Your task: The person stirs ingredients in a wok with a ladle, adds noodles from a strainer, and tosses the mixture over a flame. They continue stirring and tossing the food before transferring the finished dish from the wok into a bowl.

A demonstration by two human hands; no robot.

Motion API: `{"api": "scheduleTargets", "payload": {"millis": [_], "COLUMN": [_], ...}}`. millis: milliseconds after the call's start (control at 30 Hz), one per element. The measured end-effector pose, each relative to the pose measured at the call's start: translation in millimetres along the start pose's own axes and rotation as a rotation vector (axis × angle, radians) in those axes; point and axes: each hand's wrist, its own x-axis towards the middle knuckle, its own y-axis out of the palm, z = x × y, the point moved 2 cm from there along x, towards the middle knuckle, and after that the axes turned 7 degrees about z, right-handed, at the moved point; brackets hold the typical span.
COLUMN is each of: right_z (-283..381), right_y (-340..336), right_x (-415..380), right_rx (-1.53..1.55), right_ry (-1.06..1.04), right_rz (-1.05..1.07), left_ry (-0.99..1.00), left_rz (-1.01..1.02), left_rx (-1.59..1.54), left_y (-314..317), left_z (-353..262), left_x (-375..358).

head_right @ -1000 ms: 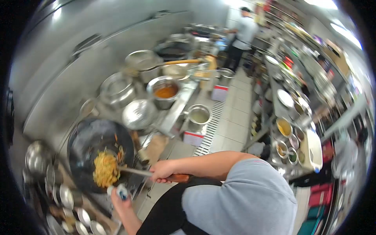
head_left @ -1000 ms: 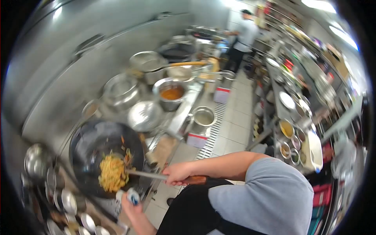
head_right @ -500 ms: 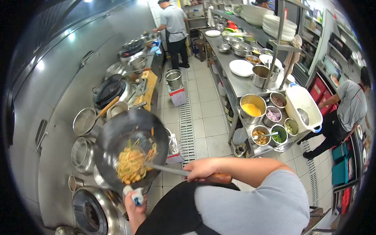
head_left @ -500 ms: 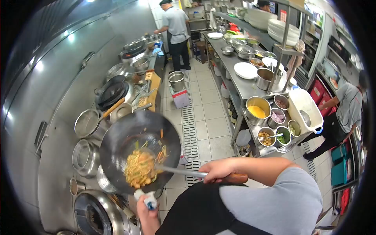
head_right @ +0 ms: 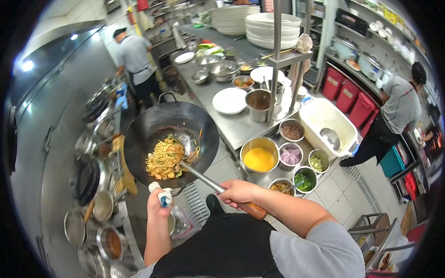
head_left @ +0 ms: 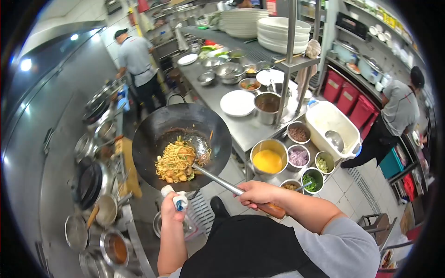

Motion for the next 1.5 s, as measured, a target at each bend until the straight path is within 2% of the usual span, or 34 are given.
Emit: {"api": "scheduleTargets", "payload": {"millis": [33,133,267,333,400,467,667,733,800,867,933,1000,1067,1100,1167,1200,1267,1467,1500], "right_z": [8.6,44.3,80.9,105.6,112.7,114.3,133.4,127.6,123.2,131.8,126.5,101.7,105.7,96.7,80.5,78.0,91.1,97.5,102.0], "right_y": [-11.4,-46.9,-85.8,-99.5,-114.7,-127.2,-141.8,-150.9,-162.8,-166.6,-168.7,-183.7,-182.4,-187.4,-195.5,-192.1,-180.7,-186.6,-196.2], "right_x": [9.7,36.2,72.6,78.3,84.5,89.0,70.3,58.1,54.0,50.5,36.6,28.1,24.5,29.3,31.0,32.4,35.4,43.3,51.4], "right_rx": [0.008,-0.011,0.153,0.167,0.309,0.377,0.438,0.423,0.352,0.324,0.229,-0.085,-0.268,-0.273,-0.93,-0.935,-1.032,-1.082,-1.027], "right_ry": [-0.02,-0.047,-0.12,-0.067,-0.107,-0.136,-0.156,-0.165,-0.199,-0.179,-0.127,-0.025,0.062,0.05,0.103,0.094,0.354,0.238,0.117], "right_rz": [-0.011,-0.143,-0.187,-0.262,-0.328,-0.349,-0.53,-0.593,-0.597,-0.597,-0.729,-0.823,-0.937,-0.917,-1.108,-1.095,-1.14,-1.204,-1.203], "left_ry": [0.072,0.073,0.048,0.026,0.043,-0.012,0.12,0.113,0.092,0.232,0.229,0.132,0.191,0.232,0.278,0.287,0.323,0.405,0.42], "left_rz": [-0.085,0.043,0.089,0.128,0.142,0.168,0.193,0.138,0.152,0.119,0.141,0.19,0.133,0.128,0.105,0.093,0.121,0.138,0.134], "left_rx": [0.065,0.091,0.126,0.136,0.23,0.273,0.34,0.353,0.348,0.393,0.407,0.373,0.412,0.428,0.46,0.461,0.462,0.46,0.45], "left_y": [20.7,41.0,79.7,92.4,96.4,107.3,125.4,137.2,145.7,153.1,159.0,179.1,161.2,161.6,173.5,175.1,177.7,187.3,189.1], "left_z": [-8.7,-30.1,-63.1,-78.5,-91.9,-104.2,-114.6,-115.4,-112.4,-118.2,-119.2,-119.1,-113.7,-113.8,-112.6,-111.4,-111.5,-106.2,-104.1], "left_x": [19.3,101.9,181.9,221.1,259.1,280.2,347.5,357.0,360.8,361.9,367.7,354.1,375.9,377.9,369.9,366.2,367.3,349.9,347.2]}}
